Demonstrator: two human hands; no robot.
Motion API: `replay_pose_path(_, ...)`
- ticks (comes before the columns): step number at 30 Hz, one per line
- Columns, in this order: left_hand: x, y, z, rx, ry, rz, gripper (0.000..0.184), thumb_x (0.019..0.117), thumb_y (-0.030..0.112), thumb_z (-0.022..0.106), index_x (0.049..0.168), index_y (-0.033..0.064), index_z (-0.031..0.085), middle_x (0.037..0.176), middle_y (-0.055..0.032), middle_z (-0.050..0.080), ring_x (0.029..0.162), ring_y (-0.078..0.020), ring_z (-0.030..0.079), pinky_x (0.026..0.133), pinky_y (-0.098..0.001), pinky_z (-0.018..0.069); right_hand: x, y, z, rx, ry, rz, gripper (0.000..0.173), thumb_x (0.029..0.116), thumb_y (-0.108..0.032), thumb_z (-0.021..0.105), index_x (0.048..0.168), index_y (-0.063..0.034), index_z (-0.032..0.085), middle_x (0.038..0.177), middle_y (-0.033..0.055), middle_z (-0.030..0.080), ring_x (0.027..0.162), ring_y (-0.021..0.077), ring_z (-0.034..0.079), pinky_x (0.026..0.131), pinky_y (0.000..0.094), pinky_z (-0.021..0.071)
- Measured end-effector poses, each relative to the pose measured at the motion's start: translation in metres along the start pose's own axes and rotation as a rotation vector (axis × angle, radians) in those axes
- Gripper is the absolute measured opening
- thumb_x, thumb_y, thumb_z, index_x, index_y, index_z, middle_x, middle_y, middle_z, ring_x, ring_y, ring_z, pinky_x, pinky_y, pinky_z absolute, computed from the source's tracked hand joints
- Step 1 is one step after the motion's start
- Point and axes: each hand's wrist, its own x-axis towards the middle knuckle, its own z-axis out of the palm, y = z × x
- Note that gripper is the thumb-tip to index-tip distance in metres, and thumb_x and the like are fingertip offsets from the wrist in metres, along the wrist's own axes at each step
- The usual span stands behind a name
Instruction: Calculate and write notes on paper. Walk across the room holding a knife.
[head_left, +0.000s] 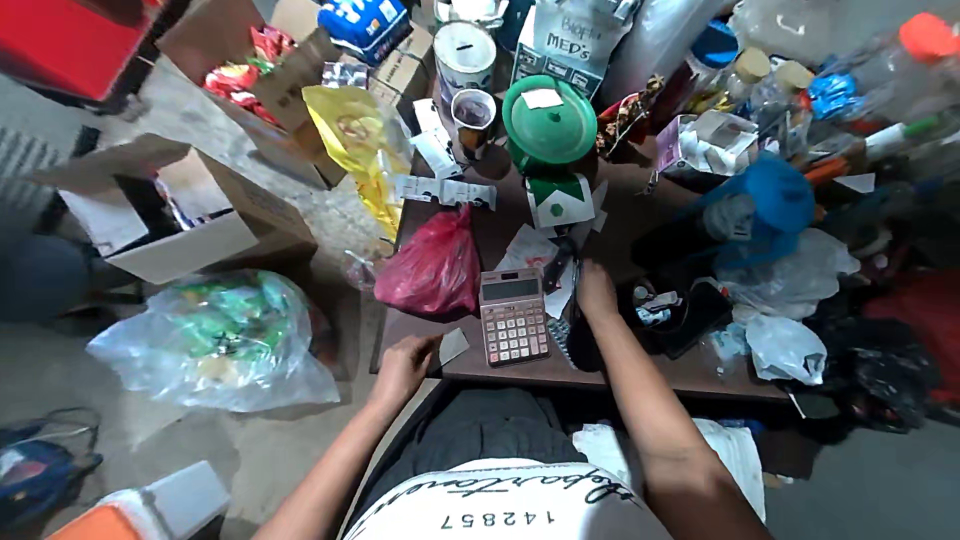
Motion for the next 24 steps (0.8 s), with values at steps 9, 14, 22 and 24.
replay_pose_path(9, -0.003, -0.043, 0.010, 0.103, 0.215, 0.382, 0.032, 0.0965, 0.017, 0.055, 0.120, 0.0029, 0.071, 0.125, -0.0225, 0.066, 0.119, -0.0444, 0.060, 0.103, -0.0593, 0.0444, -0.042, 0.007, 0.000, 0.126, 0.412, -0.266, 0.031, 0.1005, -0.008, 0.059, 0.129, 0.0018, 0.064, 0.136, 0.0206, 0.061, 0.123, 0.0329, 0.063, 0.101, 0.0463, 0.0546)
replay_pose_path(14, -0.025, -0.035, 0.013, 0.051, 0.264, 0.424, 0.030, 0.0949, 0.018, 0.052, 0.114, 0.0061, 0.073, 0.117, -0.0198, 0.069, 0.113, -0.0375, 0.062, 0.102, -0.0484, 0.0447, -0.107, 0.109, -0.009, 0.296, 0.988, -0.019, 0.032, 0.0986, -0.013, 0.056, 0.114, 0.0146, 0.059, 0.123, 0.0322, 0.060, 0.114, 0.0358, 0.063, 0.096, 0.0386, 0.0547)
replay_pose_path(22, 0.034, 0.050, 0.036, -0.028, -0.027, 0.629, 0.029, 0.0939, 0.016, 0.054, 0.113, 0.0096, 0.074, 0.121, -0.0139, 0.069, 0.114, -0.0310, 0.064, 0.100, -0.0426, 0.0496, -0.080, 0.109, 0.014, 1.174, 0.406, 0.495, 0.048, 0.1077, -0.001, 0.034, 0.154, 0.0081, 0.024, 0.136, 0.0296, 0.052, 0.100, 0.0235, 0.071, 0.086, 0.0329, 0.0600)
replay_pose_path(24, 0.048, 0.070, 0.044, -0.046, -0.060, 0.653, 0.029, 0.0932, 0.016, 0.055, 0.114, 0.0094, 0.074, 0.122, -0.0146, 0.069, 0.114, -0.0312, 0.063, 0.101, -0.0428, 0.0489, -0.071, 0.103, 0.015, 1.227, 0.419, 0.469, 0.049, 0.1035, 0.005, 0.039, 0.151, 0.0093, 0.029, 0.135, 0.0290, 0.054, 0.101, 0.0225, 0.071, 0.089, 0.0317, 0.0593)
